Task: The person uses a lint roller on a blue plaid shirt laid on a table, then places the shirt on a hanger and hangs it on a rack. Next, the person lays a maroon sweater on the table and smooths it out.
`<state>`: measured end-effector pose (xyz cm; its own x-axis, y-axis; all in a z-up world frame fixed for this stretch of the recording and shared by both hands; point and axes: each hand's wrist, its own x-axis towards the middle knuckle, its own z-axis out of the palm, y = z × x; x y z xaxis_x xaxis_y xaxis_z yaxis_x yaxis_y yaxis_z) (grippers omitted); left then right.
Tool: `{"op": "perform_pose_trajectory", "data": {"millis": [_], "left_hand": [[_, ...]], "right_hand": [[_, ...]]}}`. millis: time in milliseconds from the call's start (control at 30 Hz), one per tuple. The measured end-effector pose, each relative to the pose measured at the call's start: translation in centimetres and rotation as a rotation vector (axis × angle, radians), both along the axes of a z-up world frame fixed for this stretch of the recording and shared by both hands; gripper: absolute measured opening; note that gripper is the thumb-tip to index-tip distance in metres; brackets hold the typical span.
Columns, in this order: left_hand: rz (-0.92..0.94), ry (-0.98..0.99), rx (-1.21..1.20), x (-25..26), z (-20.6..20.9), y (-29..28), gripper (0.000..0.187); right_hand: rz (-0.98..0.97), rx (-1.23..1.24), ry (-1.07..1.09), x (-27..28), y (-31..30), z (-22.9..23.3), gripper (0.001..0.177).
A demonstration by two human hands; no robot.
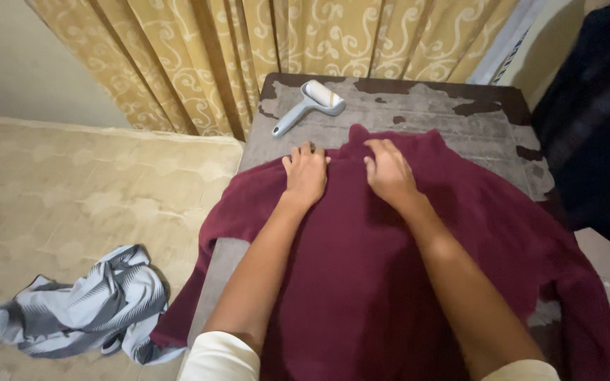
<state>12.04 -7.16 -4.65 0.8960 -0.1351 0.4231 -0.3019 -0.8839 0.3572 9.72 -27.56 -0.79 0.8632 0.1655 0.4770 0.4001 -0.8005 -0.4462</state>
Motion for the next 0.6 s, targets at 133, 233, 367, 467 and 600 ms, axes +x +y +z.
{"op": "perform_pose_trajectory", "data": {"millis": [133,233,367,467,600], "left_hand": [[0.023,-0.003,-0.044,1.3,1.0,-0.6,0.028],[0.009,0.132,-0.165,2.0,1.2,-0.9,0.022],[-0.032,0.142,-0.229,2.6,1.4,-0.3,0.028],[-0.092,0.103,-0.224,3.0,1.2,0.2,0.022],[-0.132,0.005,-0.233,3.9,0.9,0.4,0.01]], "right_hand": [[0.04,0.026,-0.188,4.3,-0.7,-1.2,0.037],[-0.051,0.212,0.149,6.6,-0.4,-2.4,0.05],[-0.118,0.212,0.262,8.1,-1.0,-3.3,0.06],[-0.067,0.179,0.188,8.6,-1.0,-3.7,0.058],[-0.035,0.104,-0.088,8.3,-0.6,-3.4,0.051]]}}
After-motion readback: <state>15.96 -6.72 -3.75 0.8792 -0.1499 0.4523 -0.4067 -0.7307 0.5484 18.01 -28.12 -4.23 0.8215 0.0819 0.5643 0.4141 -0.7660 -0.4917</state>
